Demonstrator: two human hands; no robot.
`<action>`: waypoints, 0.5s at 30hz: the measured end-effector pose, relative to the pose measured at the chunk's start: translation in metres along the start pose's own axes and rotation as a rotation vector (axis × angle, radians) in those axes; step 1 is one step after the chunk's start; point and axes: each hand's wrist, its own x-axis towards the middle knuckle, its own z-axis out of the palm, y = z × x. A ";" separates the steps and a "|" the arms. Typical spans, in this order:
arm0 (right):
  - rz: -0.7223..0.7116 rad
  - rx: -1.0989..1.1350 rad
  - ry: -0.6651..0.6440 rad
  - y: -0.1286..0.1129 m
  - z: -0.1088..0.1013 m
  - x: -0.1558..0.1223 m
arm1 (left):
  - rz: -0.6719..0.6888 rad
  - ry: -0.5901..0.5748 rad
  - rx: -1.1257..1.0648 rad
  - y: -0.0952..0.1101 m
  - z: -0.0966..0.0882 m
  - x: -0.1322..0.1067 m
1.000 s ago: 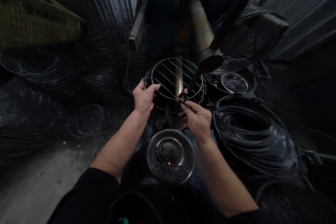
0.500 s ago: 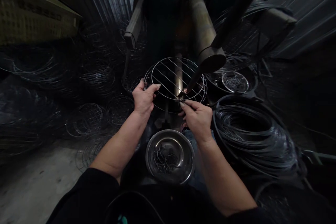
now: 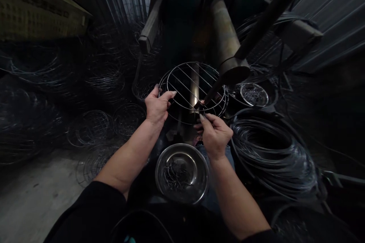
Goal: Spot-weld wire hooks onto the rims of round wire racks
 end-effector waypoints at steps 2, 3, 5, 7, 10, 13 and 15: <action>-0.020 0.004 0.015 0.001 0.002 0.002 | 0.035 -0.026 0.000 0.000 0.000 0.003; -0.028 0.003 0.020 0.002 0.003 0.002 | 0.047 -0.033 -0.004 0.000 0.000 0.004; -0.042 0.004 0.019 0.002 0.005 0.003 | 0.059 -0.040 -0.008 0.000 0.001 0.006; -0.055 0.010 0.011 0.003 0.006 0.003 | 0.067 -0.045 -0.007 0.001 0.001 0.006; -0.067 0.019 0.003 0.003 0.006 0.004 | 0.068 -0.058 -0.004 0.003 0.002 0.006; -0.062 0.016 0.009 0.003 0.007 0.004 | 0.049 -0.056 -0.006 0.004 0.004 0.006; -0.063 0.003 0.011 0.003 0.008 0.006 | 0.025 -0.050 -0.011 0.005 0.005 0.007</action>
